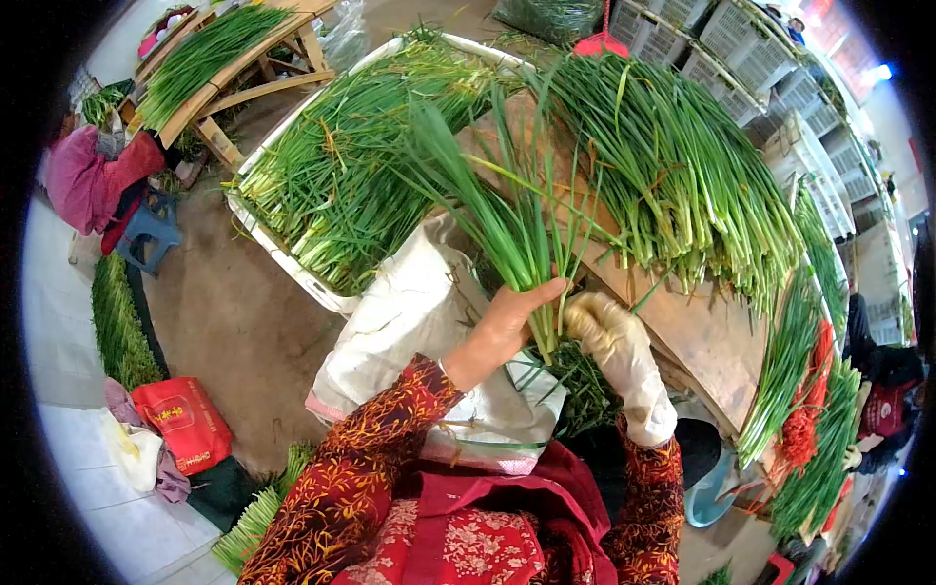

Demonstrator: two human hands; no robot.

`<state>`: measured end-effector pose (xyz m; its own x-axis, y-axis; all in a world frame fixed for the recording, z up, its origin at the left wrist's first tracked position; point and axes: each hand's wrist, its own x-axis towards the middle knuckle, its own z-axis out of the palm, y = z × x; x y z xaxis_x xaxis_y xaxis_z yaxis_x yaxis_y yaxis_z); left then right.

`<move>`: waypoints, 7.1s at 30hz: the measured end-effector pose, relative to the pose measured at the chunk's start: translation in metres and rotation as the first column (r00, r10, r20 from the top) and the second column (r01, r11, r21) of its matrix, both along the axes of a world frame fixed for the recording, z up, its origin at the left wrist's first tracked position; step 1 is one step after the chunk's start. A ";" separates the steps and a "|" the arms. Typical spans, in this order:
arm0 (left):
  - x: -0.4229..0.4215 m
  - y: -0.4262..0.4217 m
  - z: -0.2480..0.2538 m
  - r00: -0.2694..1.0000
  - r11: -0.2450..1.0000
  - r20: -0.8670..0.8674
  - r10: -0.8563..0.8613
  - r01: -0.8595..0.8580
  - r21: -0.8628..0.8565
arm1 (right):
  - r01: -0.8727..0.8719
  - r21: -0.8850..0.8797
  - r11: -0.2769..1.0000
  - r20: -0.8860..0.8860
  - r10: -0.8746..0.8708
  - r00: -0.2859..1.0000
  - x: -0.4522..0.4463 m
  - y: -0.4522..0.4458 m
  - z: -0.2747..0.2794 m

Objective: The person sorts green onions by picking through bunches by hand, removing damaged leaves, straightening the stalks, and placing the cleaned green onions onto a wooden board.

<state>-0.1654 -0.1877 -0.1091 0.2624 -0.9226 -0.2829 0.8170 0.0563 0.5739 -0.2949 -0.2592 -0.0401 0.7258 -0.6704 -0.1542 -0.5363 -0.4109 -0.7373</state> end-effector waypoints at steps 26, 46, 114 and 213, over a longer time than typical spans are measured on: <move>0.029 0.017 0.034 0.966 0.916 -0.243 0.087 -0.173 -0.362 | -0.004 0.200 0.980 0.088 -0.014 0.996 0.002 0.007 0.003; 0.003 0.005 0.004 0.992 0.999 -0.122 0.036 -0.037 -0.006 | 0.252 0.160 0.955 0.043 -0.262 0.964 -0.004 -0.016 0.032; 0.008 0.016 -0.002 0.986 0.985 0.022 0.162 -0.163 0.054 | -0.107 0.539 0.836 0.311 -0.079 0.947 -0.052 0.034 -0.036; -0.039 0.021 -0.007 0.965 0.998 0.263 -0.004 -0.012 0.058 | 0.307 0.216 0.927 0.219 -0.352 0.910 -0.034 0.036 -0.032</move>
<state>-0.2045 -0.1669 -0.1161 0.3384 -0.9052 -0.2572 0.6366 0.0189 0.7710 -0.3286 -0.2228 -0.0717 0.4975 -0.8572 -0.1330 -0.4086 -0.0963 -0.9076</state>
